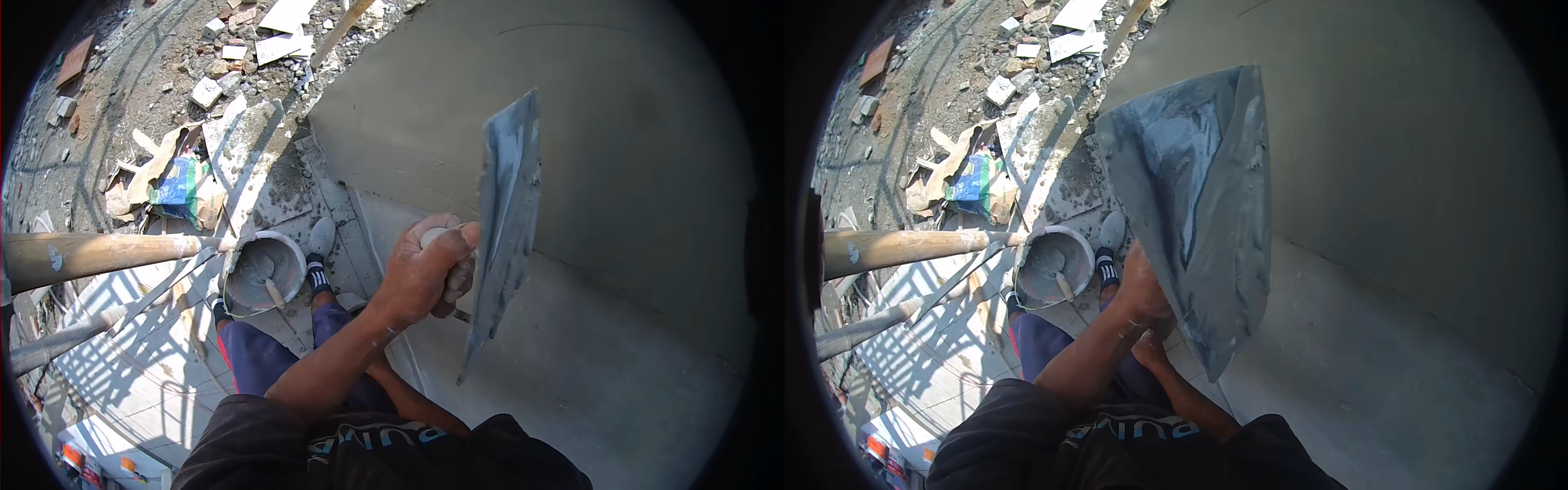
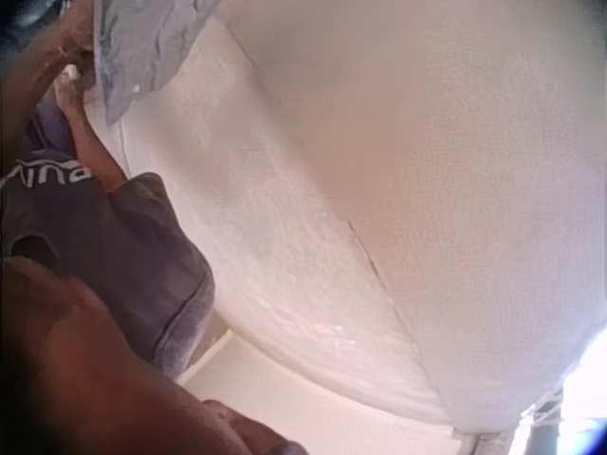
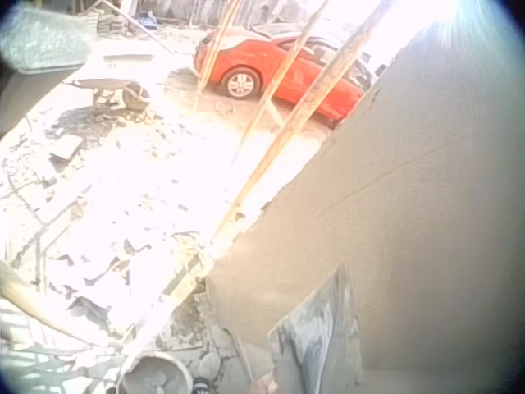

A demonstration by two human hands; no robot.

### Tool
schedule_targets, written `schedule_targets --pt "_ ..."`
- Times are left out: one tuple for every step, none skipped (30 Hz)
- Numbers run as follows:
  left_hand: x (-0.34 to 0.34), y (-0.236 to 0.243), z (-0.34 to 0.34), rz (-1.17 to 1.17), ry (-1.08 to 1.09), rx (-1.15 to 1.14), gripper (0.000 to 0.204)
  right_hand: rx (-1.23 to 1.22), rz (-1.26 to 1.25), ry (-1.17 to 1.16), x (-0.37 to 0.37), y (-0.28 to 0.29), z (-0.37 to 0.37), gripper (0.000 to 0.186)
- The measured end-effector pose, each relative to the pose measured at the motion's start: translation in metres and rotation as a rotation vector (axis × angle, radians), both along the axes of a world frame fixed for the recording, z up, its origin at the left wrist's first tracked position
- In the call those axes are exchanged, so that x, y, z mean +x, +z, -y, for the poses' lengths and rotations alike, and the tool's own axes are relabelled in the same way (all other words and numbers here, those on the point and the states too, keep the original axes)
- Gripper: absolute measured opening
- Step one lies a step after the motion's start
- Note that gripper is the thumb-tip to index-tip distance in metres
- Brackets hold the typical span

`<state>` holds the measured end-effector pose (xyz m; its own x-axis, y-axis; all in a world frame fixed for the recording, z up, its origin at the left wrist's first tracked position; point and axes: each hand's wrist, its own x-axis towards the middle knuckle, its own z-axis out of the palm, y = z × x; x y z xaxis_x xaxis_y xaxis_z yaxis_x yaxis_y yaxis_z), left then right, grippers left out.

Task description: The person scoops mortar from a bucket onto a hawk using a trowel. They then apply the mortar to a wall, spreading and smoothing it across the surface.

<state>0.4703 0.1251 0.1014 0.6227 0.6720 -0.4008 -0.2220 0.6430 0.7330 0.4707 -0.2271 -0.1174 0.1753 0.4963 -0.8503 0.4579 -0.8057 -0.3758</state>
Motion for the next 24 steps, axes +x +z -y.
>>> schedule_targets --pt "-0.010 -0.024 0.001 0.120 0.159 -0.192 0.023 -0.005 -0.013 0.010 -0.008 0.021 -0.024 0.044" --pt "-0.015 -0.051 0.002 0.257 0.314 -0.384 0.026 -0.044 0.027 -0.028 -0.008 0.036 -0.041 0.045" --pt "-0.025 -0.114 0.010 0.385 0.338 -0.398 0.032 -0.079 0.061 -0.063 -0.008 0.040 -0.048 0.047" --pt "-0.027 -0.152 0.004 0.399 0.398 -0.527 0.033 -0.030 0.153 0.034 -0.007 0.034 -0.040 0.052" --pt "-0.029 -0.184 -0.004 0.402 0.461 -0.654 0.034 -0.039 0.155 0.033 -0.009 0.031 -0.039 0.052" --pt "-0.030 -0.220 -0.008 0.330 0.492 -0.660 0.032 -0.002 0.203 0.111 -0.012 0.027 -0.039 0.053" --pt "-0.028 -0.253 -0.015 0.262 0.521 -0.664 0.030 0.037 0.253 0.191 -0.013 0.023 -0.041 0.055" --pt "-0.030 -0.288 -0.020 0.254 0.525 -0.669 0.030 0.038 0.239 0.220 -0.017 0.015 -0.040 0.060" --pt "-0.036 -0.323 -0.026 0.133 0.480 -0.578 0.027 0.035 0.223 0.224 -0.023 0.008 -0.041 0.060" --pt "-0.033 -0.348 -0.030 0.024 0.428 -0.496 0.025 0.028 0.244 0.278 -0.025 0.007 -0.043 0.060" --pt "-0.022 -0.365 -0.032 0.028 0.425 -0.512 0.025 0.016 0.273 0.329 -0.024 0.004 -0.044 0.060" --pt "-0.014 -0.374 -0.035 -0.008 0.403 -0.464 0.024 -0.020 0.292 0.325 -0.023 0.005 -0.047 0.059" --pt "-0.007 -0.383 -0.040 -0.045 0.381 -0.414 0.026 -0.031 0.291 0.327 -0.021 -0.001 -0.048 0.059" --pt "0.002 -0.394 -0.045 -0.047 0.382 -0.429 0.026 -0.030 0.290 0.313 -0.018 -0.003 -0.047 0.058" --pt "0.010 -0.402 -0.050 -0.011 0.405 -0.410 0.027 -0.030 0.286 0.299 -0.017 -0.004 -0.046 0.058" --pt "0.015 -0.408 -0.052 0.024 0.429 -0.386 0.028 -0.042 0.280 0.303 -0.017 -0.005 -0.045 0.058" --pt "0.023 -0.409 -0.052 0.022 0.432 -0.397 0.028 -0.065 0.262 0.285 -0.014 -0.007 -0.046 0.057" --pt "0.029 -0.408 -0.051 -0.021 0.436 -0.342 0.028 -0.088 0.241 0.267 -0.013 -0.009 -0.046 0.057" --pt "0.034 -0.405 -0.053 -0.067 0.440 -0.282 0.029 -0.094 0.235 0.270 -0.011 -0.011 -0.047 0.057" --pt "0.040 -0.394 -0.051 -0.127 0.454 -0.256 0.032 -0.082 0.222 0.249 -0.009 -0.012 -0.048 0.057" --pt "0.043 -0.385 -0.044 -0.135 0.454 -0.261 0.032 -0.069 0.203 0.228 -0.009 -0.012 -0.049 0.056" --pt "0.044 -0.374 -0.036 -0.276 0.454 -0.174 0.033 -0.072 0.193 0.229 -0.011 -0.012 -0.052 0.056" --pt "0.046 -0.358 -0.029 -0.414 0.453 -0.082 0.034 -0.094 0.182 0.243 -0.011 -0.011 -0.057 0.058" --pt "0.053 -0.335 -0.017 -0.433 0.436 -0.008 0.036 -0.123 0.194 0.256 -0.007 -0.009 -0.060 0.060"
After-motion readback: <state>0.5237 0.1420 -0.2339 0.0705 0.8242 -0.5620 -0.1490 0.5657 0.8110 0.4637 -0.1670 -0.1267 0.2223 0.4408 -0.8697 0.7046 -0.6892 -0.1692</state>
